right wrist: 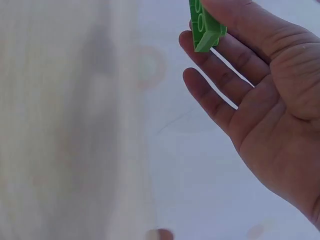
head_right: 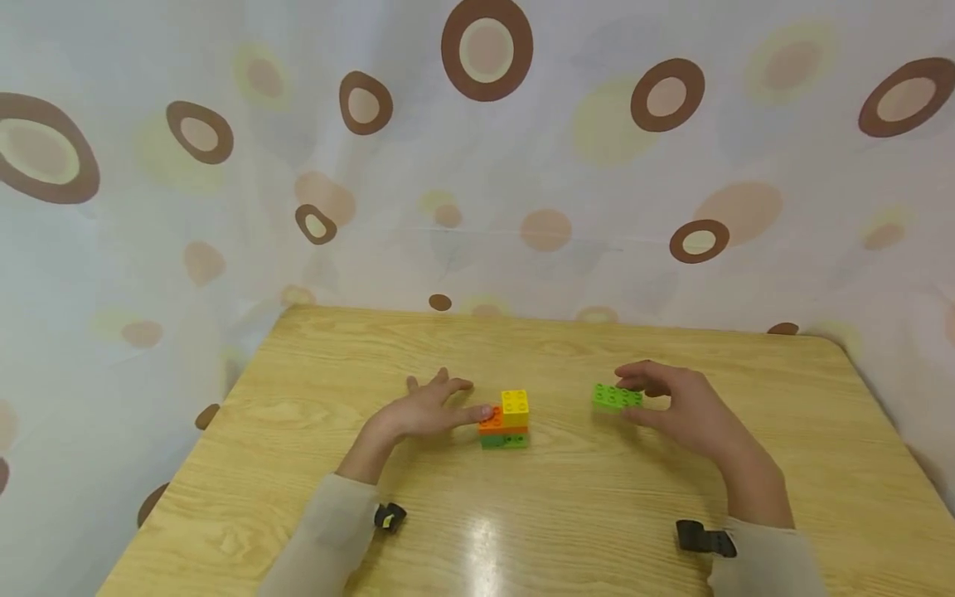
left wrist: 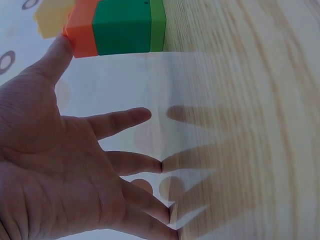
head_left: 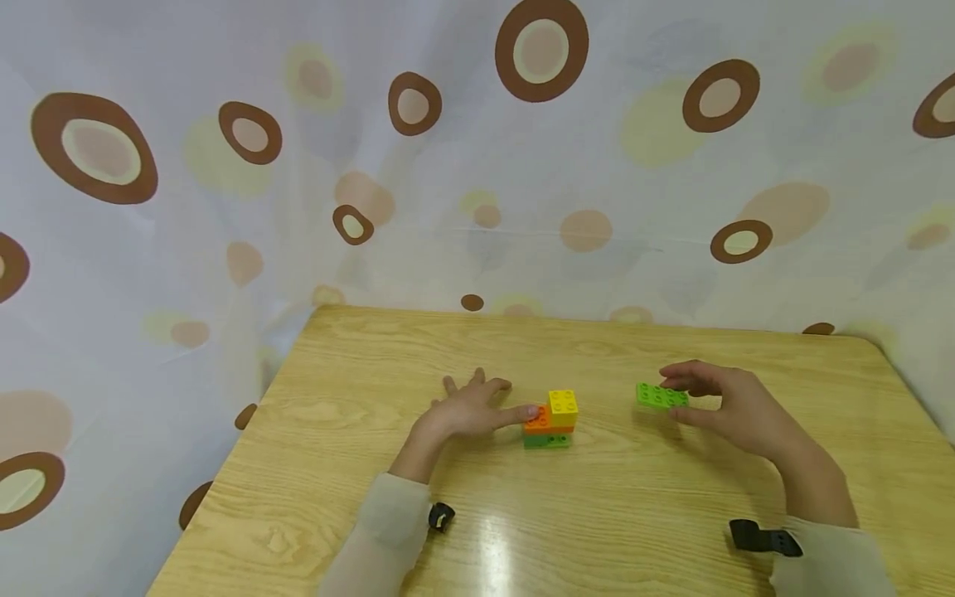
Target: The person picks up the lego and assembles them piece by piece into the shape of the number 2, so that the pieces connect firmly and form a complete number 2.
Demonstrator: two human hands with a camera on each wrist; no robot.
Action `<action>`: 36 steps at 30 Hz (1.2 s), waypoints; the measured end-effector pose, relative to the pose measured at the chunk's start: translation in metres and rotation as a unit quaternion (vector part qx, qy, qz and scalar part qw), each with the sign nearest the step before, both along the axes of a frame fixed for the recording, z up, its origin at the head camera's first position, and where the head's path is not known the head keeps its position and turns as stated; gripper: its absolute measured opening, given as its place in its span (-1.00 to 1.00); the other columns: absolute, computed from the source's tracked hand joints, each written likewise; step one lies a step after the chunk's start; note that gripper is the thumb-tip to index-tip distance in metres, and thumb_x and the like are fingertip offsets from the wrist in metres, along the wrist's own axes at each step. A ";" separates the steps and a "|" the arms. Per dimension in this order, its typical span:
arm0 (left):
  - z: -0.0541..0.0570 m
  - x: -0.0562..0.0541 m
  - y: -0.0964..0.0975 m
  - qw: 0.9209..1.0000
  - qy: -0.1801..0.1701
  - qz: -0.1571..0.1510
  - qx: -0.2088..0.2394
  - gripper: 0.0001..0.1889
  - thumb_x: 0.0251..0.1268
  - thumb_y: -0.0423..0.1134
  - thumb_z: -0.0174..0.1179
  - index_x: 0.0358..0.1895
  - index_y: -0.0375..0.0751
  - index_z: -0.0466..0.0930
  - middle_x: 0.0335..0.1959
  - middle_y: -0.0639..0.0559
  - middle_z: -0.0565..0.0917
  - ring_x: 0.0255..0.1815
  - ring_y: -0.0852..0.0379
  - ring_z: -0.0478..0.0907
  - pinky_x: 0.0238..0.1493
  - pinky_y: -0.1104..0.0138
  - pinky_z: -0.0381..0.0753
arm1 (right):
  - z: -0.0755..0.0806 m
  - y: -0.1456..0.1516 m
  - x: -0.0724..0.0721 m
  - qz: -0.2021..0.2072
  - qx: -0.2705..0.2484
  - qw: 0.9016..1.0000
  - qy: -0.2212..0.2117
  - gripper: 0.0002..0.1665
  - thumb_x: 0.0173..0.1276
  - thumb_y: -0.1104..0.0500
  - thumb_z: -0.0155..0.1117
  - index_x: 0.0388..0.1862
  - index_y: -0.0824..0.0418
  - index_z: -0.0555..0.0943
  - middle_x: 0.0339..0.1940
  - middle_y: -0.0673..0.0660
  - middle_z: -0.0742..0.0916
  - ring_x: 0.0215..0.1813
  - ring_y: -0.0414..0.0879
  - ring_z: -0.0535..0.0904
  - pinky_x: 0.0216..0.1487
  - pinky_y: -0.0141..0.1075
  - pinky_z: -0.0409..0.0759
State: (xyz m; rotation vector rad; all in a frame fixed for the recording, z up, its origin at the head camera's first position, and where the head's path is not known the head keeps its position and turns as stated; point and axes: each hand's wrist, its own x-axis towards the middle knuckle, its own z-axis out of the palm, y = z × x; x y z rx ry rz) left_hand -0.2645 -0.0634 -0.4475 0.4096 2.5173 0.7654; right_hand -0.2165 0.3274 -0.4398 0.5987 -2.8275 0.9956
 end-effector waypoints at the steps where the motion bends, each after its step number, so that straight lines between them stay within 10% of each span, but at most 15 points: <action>1: 0.001 0.000 0.000 1.000 0.001 -0.001 -0.001 -0.02 0.30 0.60 0.09 0.63 0.05 0.34 0.74 -0.30 -0.11 0.58 -0.74 -0.45 0.34 -0.68 -0.21 | 0.005 -0.005 0.001 0.001 -0.003 1.000 0.013 -0.41 0.35 0.17 0.59 0.34 0.06 0.65 0.08 -0.02 0.83 0.10 -0.21 0.68 0.03 -0.37 0.63; 13: -0.001 0.002 -0.003 1.000 -0.003 -0.002 -0.009 -0.02 0.30 0.60 0.08 0.62 0.03 0.37 0.73 -0.30 -0.07 0.57 -0.77 -0.41 0.32 -0.69 -0.23 | 0.040 -0.063 0.005 0.057 -0.053 0.997 0.022 -0.41 0.38 0.19 0.55 0.37 0.03 0.63 0.14 -0.09 0.80 0.15 -0.33 0.64 0.11 -0.55 0.52; 36: -0.001 -0.002 -0.001 1.000 0.001 0.004 -0.022 -0.11 0.37 0.55 0.06 0.61 0.12 0.37 0.75 -0.26 -0.10 0.60 -0.73 -0.40 0.36 -0.66 -0.14 | 0.030 -0.127 -0.009 0.122 -0.071 0.990 -0.011 -0.38 0.32 0.22 0.58 0.36 0.08 0.65 0.11 -0.11 0.81 0.21 -0.04 0.71 0.25 0.20 0.59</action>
